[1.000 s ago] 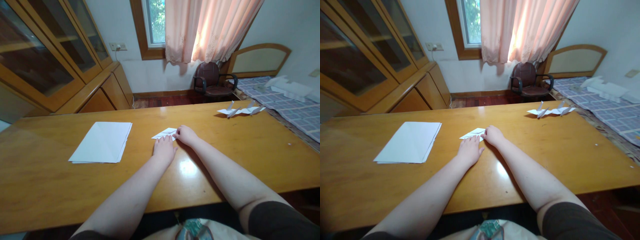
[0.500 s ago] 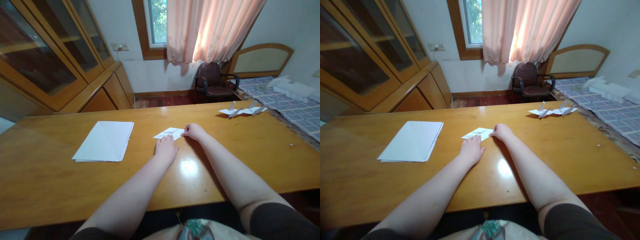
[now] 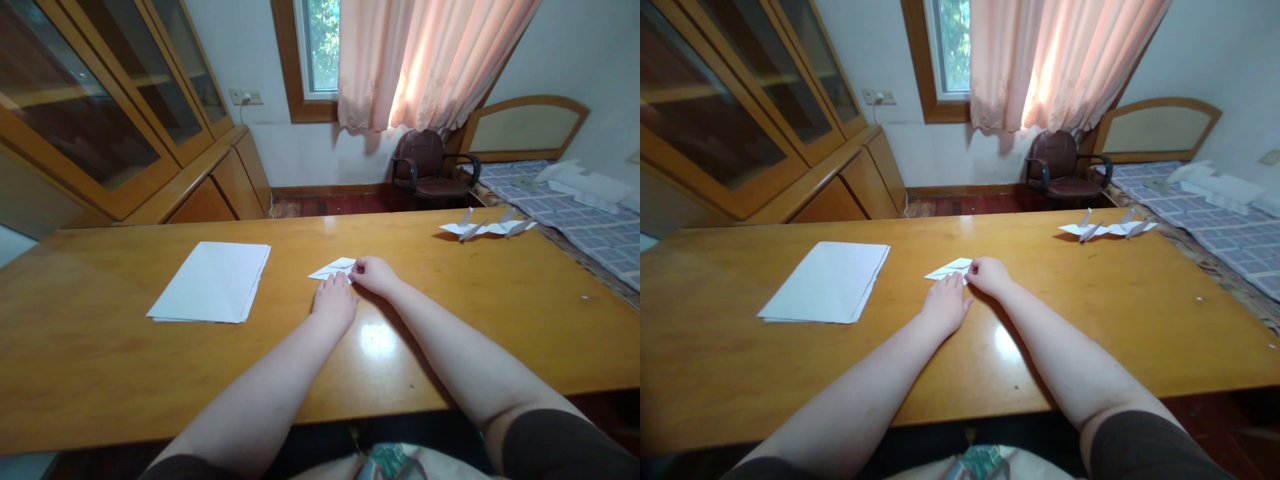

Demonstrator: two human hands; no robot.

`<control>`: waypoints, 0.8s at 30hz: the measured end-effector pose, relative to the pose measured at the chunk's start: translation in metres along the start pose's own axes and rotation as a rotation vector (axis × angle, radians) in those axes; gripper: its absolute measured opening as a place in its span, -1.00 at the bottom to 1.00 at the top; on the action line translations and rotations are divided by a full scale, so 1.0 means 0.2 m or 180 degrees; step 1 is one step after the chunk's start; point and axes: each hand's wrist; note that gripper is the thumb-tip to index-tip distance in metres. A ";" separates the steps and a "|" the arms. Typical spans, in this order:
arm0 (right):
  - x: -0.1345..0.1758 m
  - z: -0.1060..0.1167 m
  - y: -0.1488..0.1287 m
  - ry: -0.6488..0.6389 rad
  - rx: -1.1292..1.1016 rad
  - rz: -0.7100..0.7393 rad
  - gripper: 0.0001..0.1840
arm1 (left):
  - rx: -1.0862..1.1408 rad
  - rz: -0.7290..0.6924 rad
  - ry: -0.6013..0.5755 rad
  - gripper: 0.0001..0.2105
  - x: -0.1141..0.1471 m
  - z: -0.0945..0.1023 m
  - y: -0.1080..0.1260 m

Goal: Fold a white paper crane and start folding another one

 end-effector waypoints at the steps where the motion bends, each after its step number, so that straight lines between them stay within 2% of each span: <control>1: 0.00 0.00 0.00 -0.0007 0.0013 -0.0040 -0.81 | 0.0008 0.0011 -0.0002 -0.41 0.00 0.00 0.00; 10: -0.02 0.03 -0.02 -0.0179 0.0023 -0.0532 -0.85 | 0.0047 0.0054 0.0006 -0.44 0.01 0.00 0.00; 19: -0.04 0.10 0.10 -0.0270 0.0133 -0.0768 -0.84 | 0.0025 0.0064 0.0056 -0.42 0.01 0.00 0.00; 22: -0.05 0.15 0.16 -0.0175 0.0215 -0.0849 -0.84 | 0.0056 0.0063 0.0099 -0.42 0.02 -0.01 0.00; 24: -0.05 0.16 0.19 0.0178 0.0287 -0.0677 -0.82 | 0.0082 0.0056 0.0122 -0.43 0.02 -0.02 0.00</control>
Point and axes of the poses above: each hand's wrist, its own x-axis away from the middle knuckle, its own z-axis out of the back of the hand, y = z × x, and after that the axes turned 2 degrees about -x, right-handed
